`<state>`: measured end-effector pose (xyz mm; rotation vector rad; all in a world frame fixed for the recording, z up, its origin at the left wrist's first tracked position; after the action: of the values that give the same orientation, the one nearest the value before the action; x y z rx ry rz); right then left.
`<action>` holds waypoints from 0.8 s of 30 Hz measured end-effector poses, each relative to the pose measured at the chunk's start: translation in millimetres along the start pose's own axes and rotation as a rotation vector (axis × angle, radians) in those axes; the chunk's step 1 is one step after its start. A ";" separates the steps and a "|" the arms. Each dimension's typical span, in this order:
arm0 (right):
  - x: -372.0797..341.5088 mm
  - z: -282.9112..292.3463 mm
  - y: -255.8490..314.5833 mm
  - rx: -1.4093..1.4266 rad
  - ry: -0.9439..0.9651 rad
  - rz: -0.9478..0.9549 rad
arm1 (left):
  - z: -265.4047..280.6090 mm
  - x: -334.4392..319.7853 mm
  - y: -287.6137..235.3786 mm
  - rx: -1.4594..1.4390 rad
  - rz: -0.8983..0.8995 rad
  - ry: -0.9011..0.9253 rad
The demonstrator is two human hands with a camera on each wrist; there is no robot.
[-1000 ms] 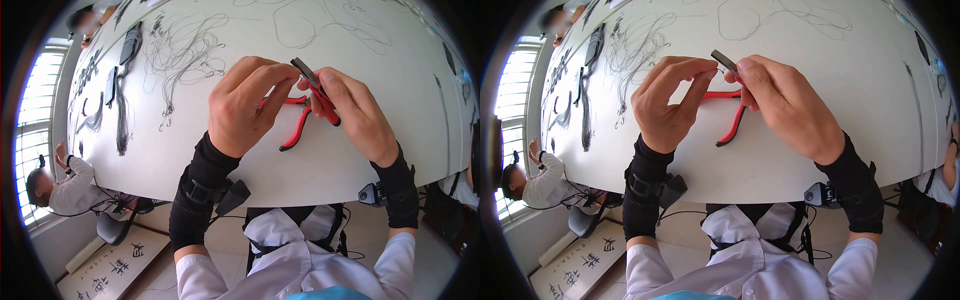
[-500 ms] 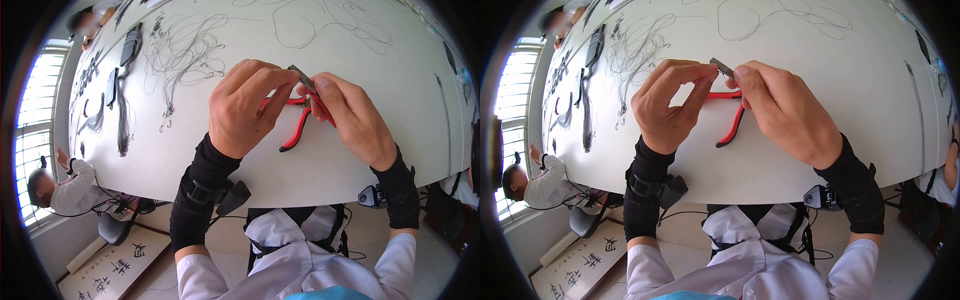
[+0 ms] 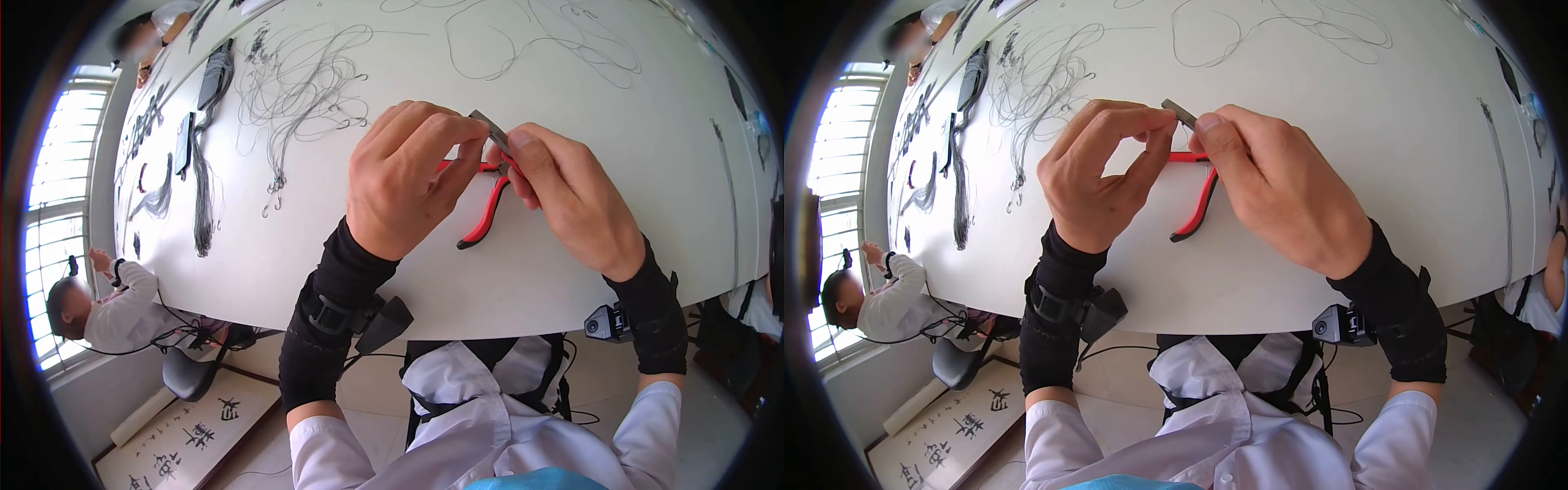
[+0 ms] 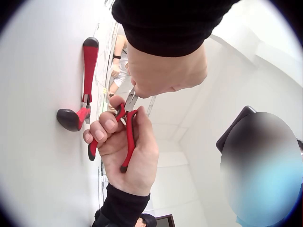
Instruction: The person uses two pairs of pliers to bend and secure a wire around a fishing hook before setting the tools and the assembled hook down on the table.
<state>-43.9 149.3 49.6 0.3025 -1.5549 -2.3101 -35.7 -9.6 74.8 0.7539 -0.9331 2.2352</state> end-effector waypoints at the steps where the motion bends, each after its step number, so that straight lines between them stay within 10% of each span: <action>1: 0.1 -0.5 -0.6 -0.007 -0.008 0.018 | -0.4 -0.2 -0.2 -0.001 0.001 -0.001; 14: 6.3 11.1 -15.6 0.075 -0.104 -0.081 | 1.1 1.0 2.3 -0.065 0.183 -0.103; 19: 13.6 28.8 -22.5 0.335 -0.144 -0.179 | -25.8 -13.6 -12.0 0.132 0.229 0.376; 24: 16.8 35.2 -28.1 0.455 -0.169 -0.209 | -28.0 -33.4 -23.8 0.334 0.251 0.443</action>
<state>-76.5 182.3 37.1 0.4042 -2.2295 -2.1479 -4.5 15.3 45.3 0.2584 -0.4631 2.6660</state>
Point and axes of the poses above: each hand's wrist, its own x-axis towards the middle knuckle, its own z-axis out of the back of the hand, y = z × x, the point moved 6 cm from there along x, towards the middle knuckle, and after that the axes turned 1 degree about z, right-handed, at the moved point
